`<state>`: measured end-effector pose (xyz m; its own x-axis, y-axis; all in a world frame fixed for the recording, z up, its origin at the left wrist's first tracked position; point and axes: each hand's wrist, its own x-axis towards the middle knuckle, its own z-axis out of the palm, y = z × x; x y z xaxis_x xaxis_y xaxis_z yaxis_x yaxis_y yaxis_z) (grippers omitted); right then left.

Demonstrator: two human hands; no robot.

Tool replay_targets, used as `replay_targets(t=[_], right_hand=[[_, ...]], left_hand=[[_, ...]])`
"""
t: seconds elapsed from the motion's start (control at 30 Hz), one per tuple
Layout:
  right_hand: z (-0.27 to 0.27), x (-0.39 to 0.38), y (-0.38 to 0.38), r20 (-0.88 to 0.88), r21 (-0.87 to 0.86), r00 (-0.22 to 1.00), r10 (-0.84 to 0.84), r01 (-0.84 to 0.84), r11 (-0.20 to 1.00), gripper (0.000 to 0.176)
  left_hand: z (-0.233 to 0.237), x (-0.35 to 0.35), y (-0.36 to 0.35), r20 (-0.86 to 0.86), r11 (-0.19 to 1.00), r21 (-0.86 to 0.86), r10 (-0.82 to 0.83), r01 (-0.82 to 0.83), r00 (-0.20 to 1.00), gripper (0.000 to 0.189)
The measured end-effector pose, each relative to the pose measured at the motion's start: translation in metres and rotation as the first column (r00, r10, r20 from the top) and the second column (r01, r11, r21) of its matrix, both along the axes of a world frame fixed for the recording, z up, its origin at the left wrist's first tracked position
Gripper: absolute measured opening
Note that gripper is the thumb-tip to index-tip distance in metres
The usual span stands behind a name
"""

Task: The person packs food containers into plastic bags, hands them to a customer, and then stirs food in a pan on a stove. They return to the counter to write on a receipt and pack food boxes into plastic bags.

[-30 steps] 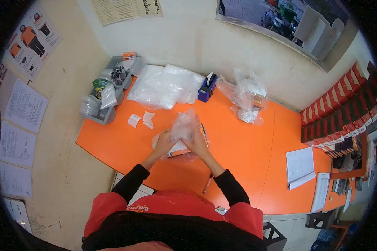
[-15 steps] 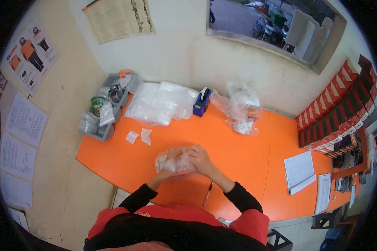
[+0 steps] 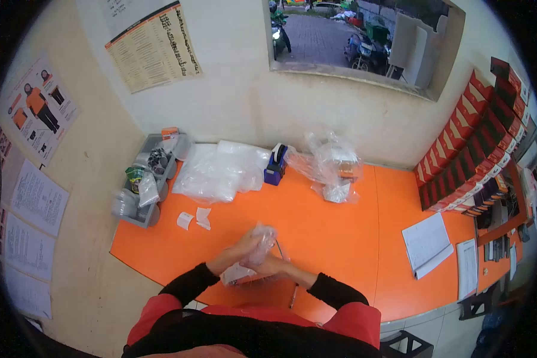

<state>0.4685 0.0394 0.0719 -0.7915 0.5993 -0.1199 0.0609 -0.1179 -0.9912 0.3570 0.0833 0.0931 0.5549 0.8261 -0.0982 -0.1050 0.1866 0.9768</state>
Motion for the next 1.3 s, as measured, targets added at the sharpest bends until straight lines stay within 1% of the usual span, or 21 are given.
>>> replay_targets(t=[0.03,0.1,0.2,0.27,0.37,0.47,0.53,0.6,0.67,0.73,0.77,0.8,0.83,0.9,0.97,1.0,1.07,1.13,1.2,1.23,1.3], right_hand=[[0.024,0.001,0.000,-0.026,-0.117,1.000,0.007,-0.010,0.993,0.038],[0.005,0.001,0.006,-0.108,-0.045,0.992,-0.064,0.060,0.997,0.029],[0.012,-0.005,0.002,-0.271,-0.029,0.946,-0.180,0.179,0.983,0.026],[0.013,-0.010,0.001,-0.328,-0.061,0.918,-0.223,0.215,0.975,0.027],[0.006,-0.023,-0.004,-0.283,-0.115,0.940,-0.193,0.166,0.979,0.028],[0.060,-0.055,-0.006,-0.179,0.002,0.984,0.002,-0.001,1.000,0.024],[0.094,-0.079,-0.002,-0.092,0.196,0.968,0.234,-0.213,0.957,0.019],[0.120,-0.101,0.012,-0.027,0.297,0.923,0.384,-0.359,0.885,0.013],[0.125,-0.117,0.019,0.067,0.363,0.884,0.462,-0.453,0.815,0.013],[0.116,-0.123,0.025,0.175,0.400,0.863,0.474,-0.502,0.767,0.029],[0.107,-0.125,0.026,0.080,0.364,0.896,0.437,-0.434,0.824,0.028],[0.096,-0.126,0.023,-0.012,0.318,0.920,0.391,-0.367,0.874,0.028],[0.090,-0.130,0.020,-0.099,0.266,0.936,0.338,-0.302,0.915,0.028],[0.117,-0.154,0.009,0.011,0.147,0.978,0.206,-0.206,0.967,0.030],[0.093,-0.175,0.006,0.018,0.111,0.987,0.162,-0.163,0.980,0.032],[0.031,-0.186,0.015,-0.033,0.121,0.982,0.186,-0.181,0.976,0.034],[0.062,-0.192,0.008,-0.182,0.835,0.937,0.297,-0.013,0.550,0.036],[0.041,-0.199,0.018,0.011,0.886,0.965,0.262,-0.131,0.444,0.037],[0.013,-0.212,0.025,0.005,0.629,0.968,0.250,-0.198,0.752,0.036],[-0.001,-0.218,0.028,-0.010,0.463,0.976,0.218,-0.189,0.866,0.036],[0.050,-0.231,0.037,-0.079,0.539,0.976,0.203,-0.130,0.833,0.032]], left_hand=[[0.016,0.005,0.006,0.070,0.916,-0.400,0.053,-0.020,0.996,0.012],[0.034,0.007,0.020,-0.158,0.759,-0.604,0.183,-0.241,0.970,0.010],[0.019,-0.021,0.051,0.073,0.945,-0.323,-0.018,0.040,0.997,0.040],[0.032,-0.057,0.083,0.036,0.941,0.108,-0.326,0.321,0.945,0.057],[0.068,-0.101,0.091,0.538,0.873,0.059,-0.437,0.484,0.721,0.060],[0.085,-0.100,0.071,0.032,0.917,0.149,-0.378,0.369,0.925,0.062],[0.075,-0.065,0.068,-0.177,0.576,0.442,-0.695,0.687,0.697,0.053],[0.077,-0.070,0.056,-0.268,0.398,0.386,-0.815,0.832,0.514,0.045],[0.082,-0.089,0.037,-0.132,0.471,0.070,-0.870,0.880,0.476,0.038],[0.077,-0.136,0.026,-0.245,0.633,0.049,-0.742,0.773,0.624,0.037],[0.075,-0.167,0.019,-0.301,0.707,0.046,-0.664,0.706,0.685,0.036],[0.073,-0.197,0.008,-0.469,0.745,0.357,-0.379,0.564,0.798,0.034],[0.072,-0.226,-0.006,-0.517,0.639,0.647,-0.033,0.416,0.855,0.032],[0.111,-0.265,-0.052,-0.539,0.740,0.567,0.000,0.362,0.842,0.028],[0.085,-0.293,-0.103,-0.587,0.965,0.229,0.031,0.130,0.809,0.028],[0.076,-0.286,-0.113,-0.522,0.908,0.416,0.192,0.052,0.831,0.028],[0.043,-0.260,-0.118,-0.354,0.728,0.681,0.421,-0.078,0.835,0.026],[-0.035,-0.248,-0.125,-0.297,0.871,0.343,0.456,-0.352,0.839,0.024],[-0.072,-0.232,-0.131,-0.250,0.825,-0.032,0.540,-0.564,0.804,0.023],[-0.075,-0.229,-0.126,-0.197,0.762,0.111,0.646,-0.638,0.738,0.023],[-0.056,-0.233,-0.122,-0.193,0.777,0.211,0.628,-0.593,0.754,0.024]])
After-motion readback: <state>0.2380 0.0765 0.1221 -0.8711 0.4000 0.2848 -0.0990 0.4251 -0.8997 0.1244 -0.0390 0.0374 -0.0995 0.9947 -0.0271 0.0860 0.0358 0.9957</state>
